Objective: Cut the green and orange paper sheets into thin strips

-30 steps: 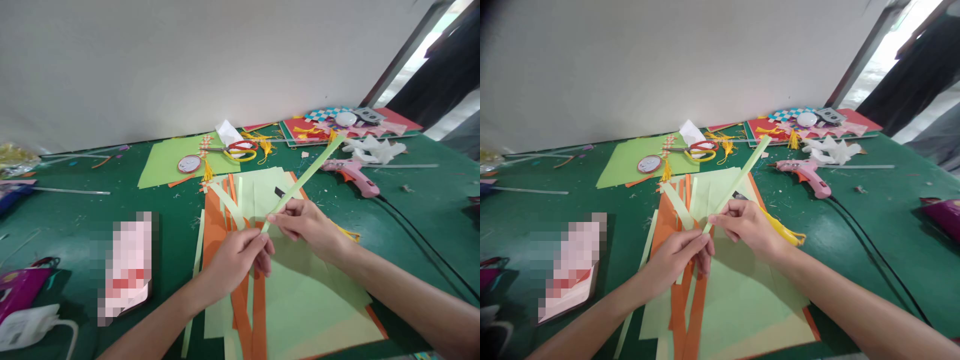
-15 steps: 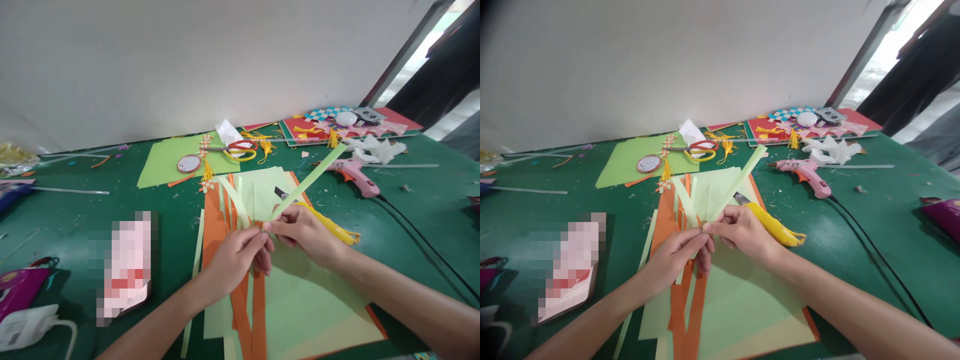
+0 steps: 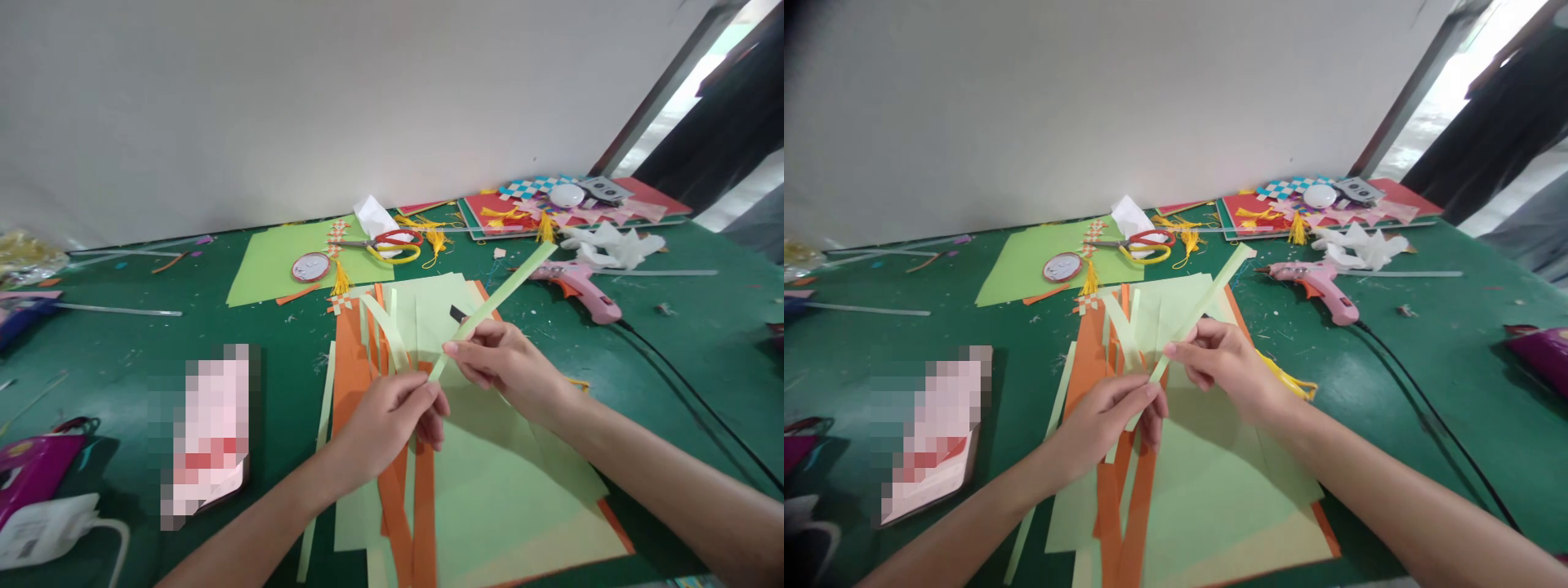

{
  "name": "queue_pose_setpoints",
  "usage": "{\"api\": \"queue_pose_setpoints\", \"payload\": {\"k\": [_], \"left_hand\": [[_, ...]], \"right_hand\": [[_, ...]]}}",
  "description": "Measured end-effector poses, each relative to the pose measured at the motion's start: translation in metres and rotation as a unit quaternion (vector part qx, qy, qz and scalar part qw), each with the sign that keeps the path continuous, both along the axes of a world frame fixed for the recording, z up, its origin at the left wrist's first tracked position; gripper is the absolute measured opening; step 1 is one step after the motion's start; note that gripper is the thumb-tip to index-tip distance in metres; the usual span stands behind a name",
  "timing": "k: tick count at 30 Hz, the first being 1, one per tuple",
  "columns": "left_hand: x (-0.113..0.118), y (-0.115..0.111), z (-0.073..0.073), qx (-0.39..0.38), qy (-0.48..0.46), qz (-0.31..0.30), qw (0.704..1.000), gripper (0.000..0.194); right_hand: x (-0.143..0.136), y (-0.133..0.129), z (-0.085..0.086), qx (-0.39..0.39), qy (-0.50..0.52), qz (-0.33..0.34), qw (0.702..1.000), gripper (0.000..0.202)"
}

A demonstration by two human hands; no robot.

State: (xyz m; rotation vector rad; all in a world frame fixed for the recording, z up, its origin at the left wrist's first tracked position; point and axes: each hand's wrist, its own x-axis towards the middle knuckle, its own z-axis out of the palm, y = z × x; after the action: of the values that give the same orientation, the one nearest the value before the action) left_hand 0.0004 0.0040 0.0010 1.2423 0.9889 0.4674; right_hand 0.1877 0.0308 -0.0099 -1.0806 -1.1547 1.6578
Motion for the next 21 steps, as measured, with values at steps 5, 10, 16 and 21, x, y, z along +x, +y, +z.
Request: {"api": "queue_pose_setpoints", "payload": {"k": [5,10,16,21], "left_hand": [[0.0,0.001,-0.001,-0.001,-0.005,0.004,1.0,0.03],[-0.001,0.002,-0.001,-0.001,0.001,0.003,1.0,0.035],[-0.001,0.002,0.003,-0.005,0.003,-0.003,1.0,0.035],[0.0,0.001,0.002,-0.012,0.014,-0.004,1.0,0.034]], "right_hand": [[-0.007,-0.008,-0.007,-0.016,-0.011,0.056,0.998,0.024],[-0.007,-0.009,-0.007,-0.011,-0.027,0.049,0.998,0.024],[0.0,0.0,0.001,0.004,-0.015,0.003,1.0,0.03],[0.001,-0.001,-0.001,-0.002,-0.002,0.018,1.0,0.029]]}}
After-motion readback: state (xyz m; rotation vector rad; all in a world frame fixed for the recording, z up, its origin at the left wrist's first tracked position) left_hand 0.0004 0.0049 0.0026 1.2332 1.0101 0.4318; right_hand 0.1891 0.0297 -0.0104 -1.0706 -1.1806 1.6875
